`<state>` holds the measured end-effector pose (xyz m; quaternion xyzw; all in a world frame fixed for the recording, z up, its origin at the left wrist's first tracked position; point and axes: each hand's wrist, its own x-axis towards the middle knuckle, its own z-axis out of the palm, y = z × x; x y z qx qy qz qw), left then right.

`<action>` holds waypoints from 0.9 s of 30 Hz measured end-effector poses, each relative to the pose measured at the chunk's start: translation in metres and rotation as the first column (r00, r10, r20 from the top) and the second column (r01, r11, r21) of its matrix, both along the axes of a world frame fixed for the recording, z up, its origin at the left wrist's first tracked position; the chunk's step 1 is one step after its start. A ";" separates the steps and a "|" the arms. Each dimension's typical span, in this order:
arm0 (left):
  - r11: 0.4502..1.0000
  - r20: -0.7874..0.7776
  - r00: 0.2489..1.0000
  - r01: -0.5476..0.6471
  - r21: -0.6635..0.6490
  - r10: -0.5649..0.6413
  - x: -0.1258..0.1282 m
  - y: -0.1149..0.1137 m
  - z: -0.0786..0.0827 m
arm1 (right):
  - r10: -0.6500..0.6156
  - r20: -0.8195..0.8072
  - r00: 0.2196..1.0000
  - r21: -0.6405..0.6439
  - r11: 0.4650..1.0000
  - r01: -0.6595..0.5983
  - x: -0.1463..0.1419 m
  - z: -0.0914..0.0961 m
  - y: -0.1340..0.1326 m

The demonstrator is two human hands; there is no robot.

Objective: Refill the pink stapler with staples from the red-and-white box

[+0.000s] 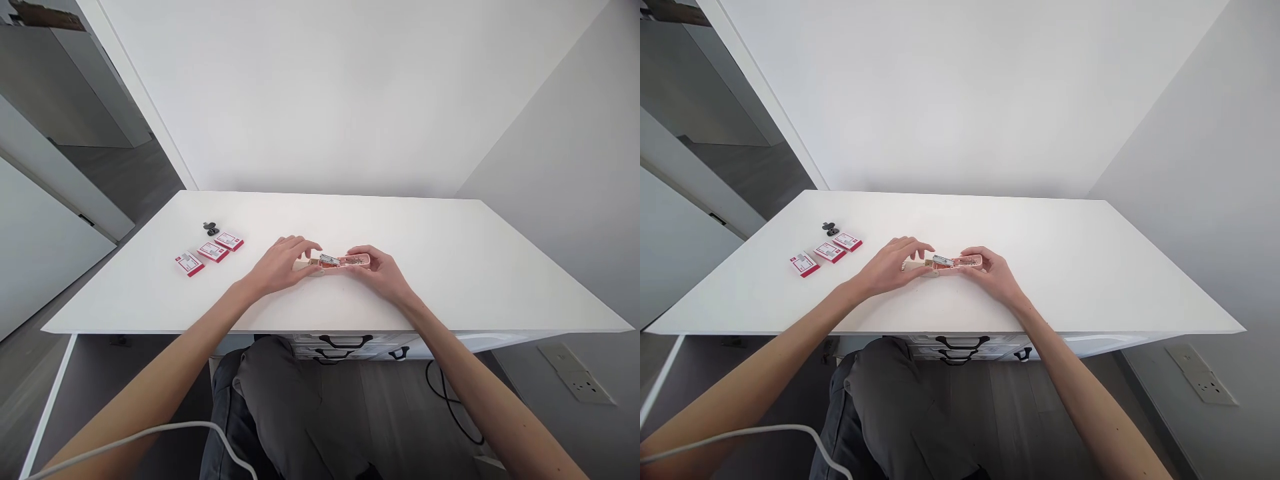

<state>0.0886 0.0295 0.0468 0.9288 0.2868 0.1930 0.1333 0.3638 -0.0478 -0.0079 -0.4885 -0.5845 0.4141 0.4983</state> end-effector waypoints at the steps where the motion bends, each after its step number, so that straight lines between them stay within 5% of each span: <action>1: 0.999 -0.028 0.999 0.037 0.033 -0.036 0.004 0.001 0.008 | -0.002 0.003 1.000 0.019 1.000 0.002 0.000 -0.001 0.000; 9: 0.930 -0.429 0.883 0.303 0.209 -0.191 0.041 0.016 0.056 | -0.036 0.072 0.997 0.113 0.993 0.028 -0.001 -0.002 0.001; 27: 0.885 -0.620 0.748 0.430 0.180 -0.237 0.071 0.023 0.060 | 0.015 0.074 0.997 0.178 0.984 -0.028 -0.008 0.009 -0.004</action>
